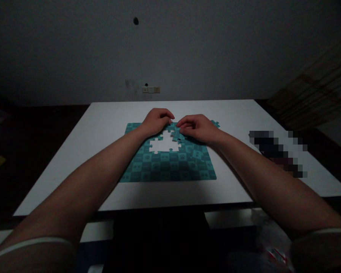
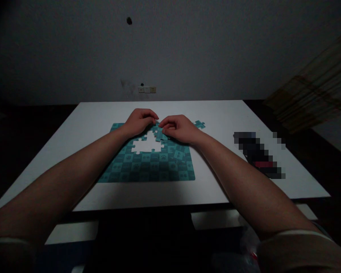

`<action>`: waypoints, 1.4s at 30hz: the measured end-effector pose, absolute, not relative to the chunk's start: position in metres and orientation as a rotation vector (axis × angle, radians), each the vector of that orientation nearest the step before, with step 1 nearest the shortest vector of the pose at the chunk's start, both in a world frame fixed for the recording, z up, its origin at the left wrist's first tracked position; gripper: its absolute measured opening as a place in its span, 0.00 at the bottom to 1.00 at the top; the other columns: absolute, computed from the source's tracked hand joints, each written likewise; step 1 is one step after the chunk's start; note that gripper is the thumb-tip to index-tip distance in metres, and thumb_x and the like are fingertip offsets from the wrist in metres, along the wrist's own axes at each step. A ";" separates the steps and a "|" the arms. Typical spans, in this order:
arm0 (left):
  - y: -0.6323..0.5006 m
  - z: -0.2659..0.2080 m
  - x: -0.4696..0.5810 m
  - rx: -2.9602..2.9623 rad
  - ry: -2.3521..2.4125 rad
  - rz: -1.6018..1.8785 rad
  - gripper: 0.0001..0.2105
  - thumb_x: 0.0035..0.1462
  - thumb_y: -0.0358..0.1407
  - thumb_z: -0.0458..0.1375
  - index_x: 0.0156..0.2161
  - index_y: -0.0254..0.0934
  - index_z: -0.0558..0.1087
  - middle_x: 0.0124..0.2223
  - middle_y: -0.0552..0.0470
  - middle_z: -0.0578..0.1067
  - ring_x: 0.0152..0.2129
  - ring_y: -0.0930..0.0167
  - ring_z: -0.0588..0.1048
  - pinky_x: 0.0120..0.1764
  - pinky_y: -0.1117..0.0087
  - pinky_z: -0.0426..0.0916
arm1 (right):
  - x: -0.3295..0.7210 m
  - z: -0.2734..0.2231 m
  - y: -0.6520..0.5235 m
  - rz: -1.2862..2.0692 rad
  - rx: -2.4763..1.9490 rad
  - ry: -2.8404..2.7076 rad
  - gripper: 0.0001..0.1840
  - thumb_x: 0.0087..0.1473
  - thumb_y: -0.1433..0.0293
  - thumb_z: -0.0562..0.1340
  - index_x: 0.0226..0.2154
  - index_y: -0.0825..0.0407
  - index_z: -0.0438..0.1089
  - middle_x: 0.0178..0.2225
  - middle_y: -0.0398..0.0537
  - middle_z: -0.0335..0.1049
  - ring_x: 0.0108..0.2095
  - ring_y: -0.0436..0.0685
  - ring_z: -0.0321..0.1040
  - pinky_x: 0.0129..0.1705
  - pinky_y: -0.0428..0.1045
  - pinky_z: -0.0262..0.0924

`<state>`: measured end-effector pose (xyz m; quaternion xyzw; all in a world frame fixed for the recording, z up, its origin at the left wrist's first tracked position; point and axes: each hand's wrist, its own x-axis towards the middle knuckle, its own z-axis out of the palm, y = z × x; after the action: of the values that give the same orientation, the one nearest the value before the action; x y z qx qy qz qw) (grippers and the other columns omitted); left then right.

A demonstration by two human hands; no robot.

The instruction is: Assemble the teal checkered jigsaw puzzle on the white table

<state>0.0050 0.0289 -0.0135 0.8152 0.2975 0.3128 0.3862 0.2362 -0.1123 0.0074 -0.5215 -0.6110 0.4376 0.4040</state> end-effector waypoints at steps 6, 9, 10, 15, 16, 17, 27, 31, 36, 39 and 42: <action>0.016 -0.007 0.001 2.235 0.715 0.730 0.15 0.62 0.34 0.65 0.46 0.39 0.95 0.35 0.51 0.88 0.35 0.58 0.84 0.44 0.60 0.77 | 0.235 0.008 -0.113 1.184 -1.319 -1.521 0.18 0.49 0.60 0.88 0.40 0.39 0.87 0.33 0.48 0.84 0.38 0.69 0.82 0.43 0.64 0.78; 0.005 0.001 0.000 2.410 0.678 0.700 0.14 0.70 0.35 0.64 0.48 0.40 0.95 0.37 0.51 0.89 0.35 0.57 0.85 0.46 0.58 0.76 | 0.234 0.005 -0.110 1.153 -1.289 -1.557 0.16 0.49 0.61 0.88 0.38 0.40 0.88 0.35 0.50 0.86 0.39 0.71 0.85 0.44 0.66 0.80; 0.002 0.005 0.001 2.468 0.681 0.684 0.14 0.71 0.35 0.65 0.48 0.41 0.95 0.38 0.50 0.89 0.37 0.56 0.85 0.47 0.57 0.75 | 0.234 0.004 -0.109 1.134 -1.276 -1.571 0.16 0.49 0.61 0.88 0.38 0.40 0.88 0.35 0.50 0.87 0.39 0.71 0.85 0.44 0.66 0.80; 0.004 0.028 0.003 2.604 0.679 0.475 0.14 0.77 0.39 0.64 0.43 0.44 0.92 0.38 0.48 0.89 0.37 0.55 0.85 0.45 0.57 0.75 | 0.236 -0.001 -0.103 1.094 -1.226 -1.586 0.19 0.45 0.58 0.90 0.37 0.39 0.87 0.35 0.48 0.89 0.41 0.71 0.85 0.47 0.67 0.83; 0.006 0.032 0.002 2.588 0.664 0.431 0.15 0.78 0.40 0.63 0.41 0.44 0.91 0.36 0.48 0.88 0.36 0.55 0.85 0.45 0.57 0.75 | 0.237 -0.002 -0.102 1.093 -1.223 -1.579 0.19 0.45 0.58 0.90 0.37 0.38 0.87 0.35 0.48 0.89 0.41 0.71 0.85 0.48 0.68 0.83; 0.009 0.036 -0.002 2.570 0.646 0.399 0.16 0.78 0.41 0.62 0.39 0.45 0.90 0.36 0.49 0.88 0.36 0.55 0.85 0.45 0.56 0.75 | 0.237 -0.003 -0.101 1.091 -1.221 -1.569 0.20 0.44 0.58 0.90 0.37 0.38 0.87 0.36 0.48 0.89 0.41 0.71 0.85 0.49 0.68 0.83; 0.018 0.015 -0.070 2.382 0.838 0.599 0.14 0.69 0.41 0.64 0.48 0.39 0.92 0.46 0.46 0.93 0.45 0.53 0.90 0.51 0.58 0.82 | 0.240 0.002 -0.106 0.979 -1.252 -1.541 0.22 0.53 0.56 0.85 0.49 0.41 0.90 0.39 0.46 0.83 0.36 0.64 0.82 0.42 0.62 0.79; 0.012 -0.005 -0.066 2.441 0.954 0.545 0.15 0.72 0.32 0.63 0.51 0.39 0.94 0.51 0.46 0.94 0.50 0.55 0.92 0.57 0.59 0.83 | 0.242 0.030 -0.123 0.926 -1.329 -1.684 0.17 0.55 0.52 0.87 0.42 0.38 0.90 0.36 0.48 0.87 0.37 0.67 0.82 0.43 0.62 0.78; 0.005 -0.003 -0.057 2.577 0.954 0.427 0.16 0.75 0.31 0.66 0.58 0.42 0.96 0.54 0.46 0.94 0.54 0.53 0.91 0.61 0.59 0.83 | 0.216 0.067 -0.134 1.023 -1.366 -1.745 0.22 0.53 0.45 0.89 0.39 0.37 0.86 0.34 0.47 0.88 0.36 0.68 0.82 0.44 0.64 0.79; 0.005 0.003 -0.058 2.544 0.932 0.420 0.17 0.76 0.31 0.66 0.59 0.40 0.96 0.55 0.45 0.94 0.55 0.53 0.91 0.60 0.59 0.82 | 0.194 0.069 -0.128 1.040 -1.401 -1.809 0.19 0.55 0.47 0.86 0.39 0.38 0.86 0.32 0.48 0.86 0.35 0.68 0.80 0.41 0.63 0.76; 0.005 0.004 -0.058 2.534 0.925 0.404 0.17 0.75 0.31 0.67 0.60 0.39 0.95 0.56 0.44 0.94 0.56 0.51 0.91 0.58 0.59 0.82 | 0.179 0.058 -0.123 0.976 -1.451 -1.800 0.14 0.58 0.53 0.83 0.39 0.41 0.85 0.32 0.47 0.85 0.35 0.65 0.79 0.40 0.61 0.74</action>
<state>-0.0577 0.0045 0.0043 0.9092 0.3318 0.1450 0.2058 0.1790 -0.1235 0.0580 -0.5494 -0.6818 0.3697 0.3109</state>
